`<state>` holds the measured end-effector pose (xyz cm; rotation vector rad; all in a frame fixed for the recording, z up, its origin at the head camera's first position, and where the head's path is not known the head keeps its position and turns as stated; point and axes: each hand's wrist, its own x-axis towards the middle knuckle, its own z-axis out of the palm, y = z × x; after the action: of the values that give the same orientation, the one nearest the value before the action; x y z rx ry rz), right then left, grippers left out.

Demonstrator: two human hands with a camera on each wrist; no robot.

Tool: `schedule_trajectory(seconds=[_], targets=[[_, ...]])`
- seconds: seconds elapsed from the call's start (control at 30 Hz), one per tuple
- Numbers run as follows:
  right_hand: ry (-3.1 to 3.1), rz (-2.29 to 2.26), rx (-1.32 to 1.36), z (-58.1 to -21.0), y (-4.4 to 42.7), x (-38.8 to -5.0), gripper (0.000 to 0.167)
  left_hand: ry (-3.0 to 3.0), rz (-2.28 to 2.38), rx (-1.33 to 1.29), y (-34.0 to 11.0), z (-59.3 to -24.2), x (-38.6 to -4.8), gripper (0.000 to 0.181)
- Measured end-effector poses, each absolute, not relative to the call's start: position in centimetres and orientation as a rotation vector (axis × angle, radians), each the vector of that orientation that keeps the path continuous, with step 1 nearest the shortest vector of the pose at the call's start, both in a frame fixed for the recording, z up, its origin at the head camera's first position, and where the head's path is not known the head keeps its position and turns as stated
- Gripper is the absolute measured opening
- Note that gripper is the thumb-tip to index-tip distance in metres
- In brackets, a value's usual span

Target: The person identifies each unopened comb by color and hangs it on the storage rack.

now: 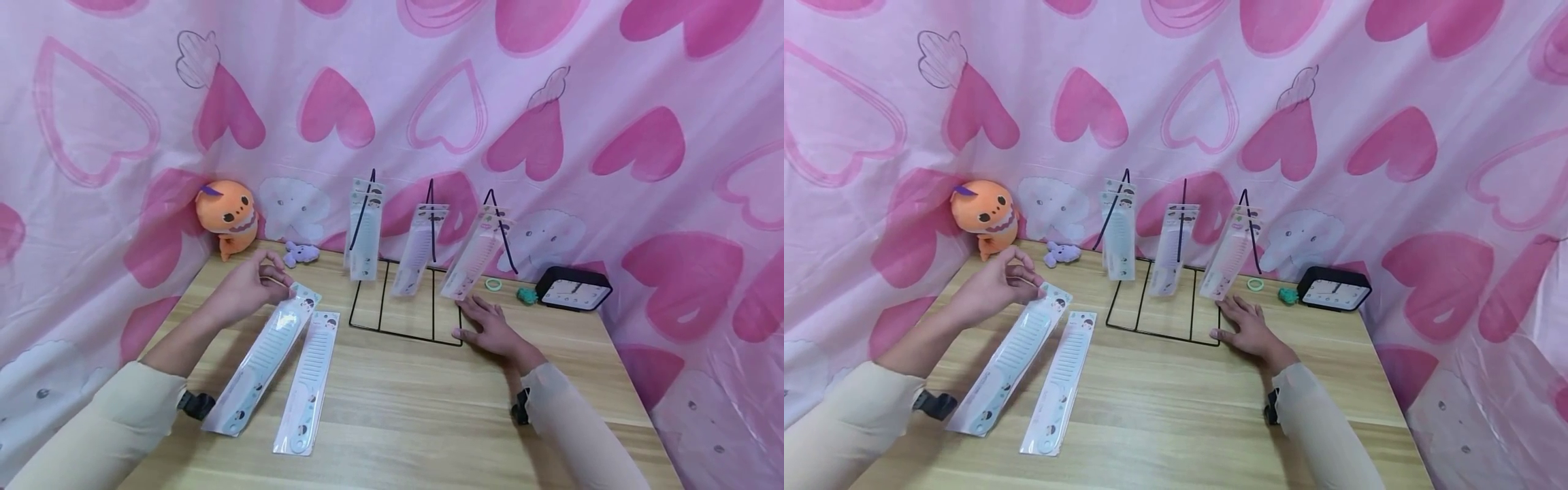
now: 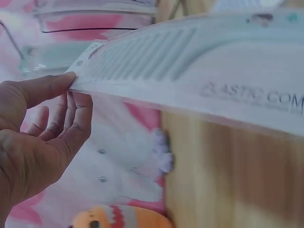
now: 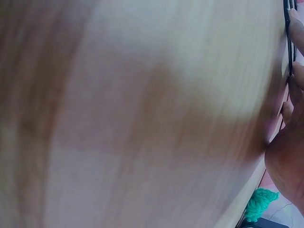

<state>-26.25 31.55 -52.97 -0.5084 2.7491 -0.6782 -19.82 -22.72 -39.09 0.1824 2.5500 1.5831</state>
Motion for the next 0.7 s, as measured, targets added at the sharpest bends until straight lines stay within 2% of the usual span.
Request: schedule_trajectory(seconds=[0.47,0.7], targets=[[2.743,-0.744,-0.543,-53.3,31.8,-26.3,0.091,2.597,1.754,0.368,-19.7,-33.8,-18.1,0.037],[2.739,-0.716,-0.504,-53.2,31.8,-26.2,0.091,2.436,2.068,0.501,-17.3,-32.7,-17.5,0.036]])
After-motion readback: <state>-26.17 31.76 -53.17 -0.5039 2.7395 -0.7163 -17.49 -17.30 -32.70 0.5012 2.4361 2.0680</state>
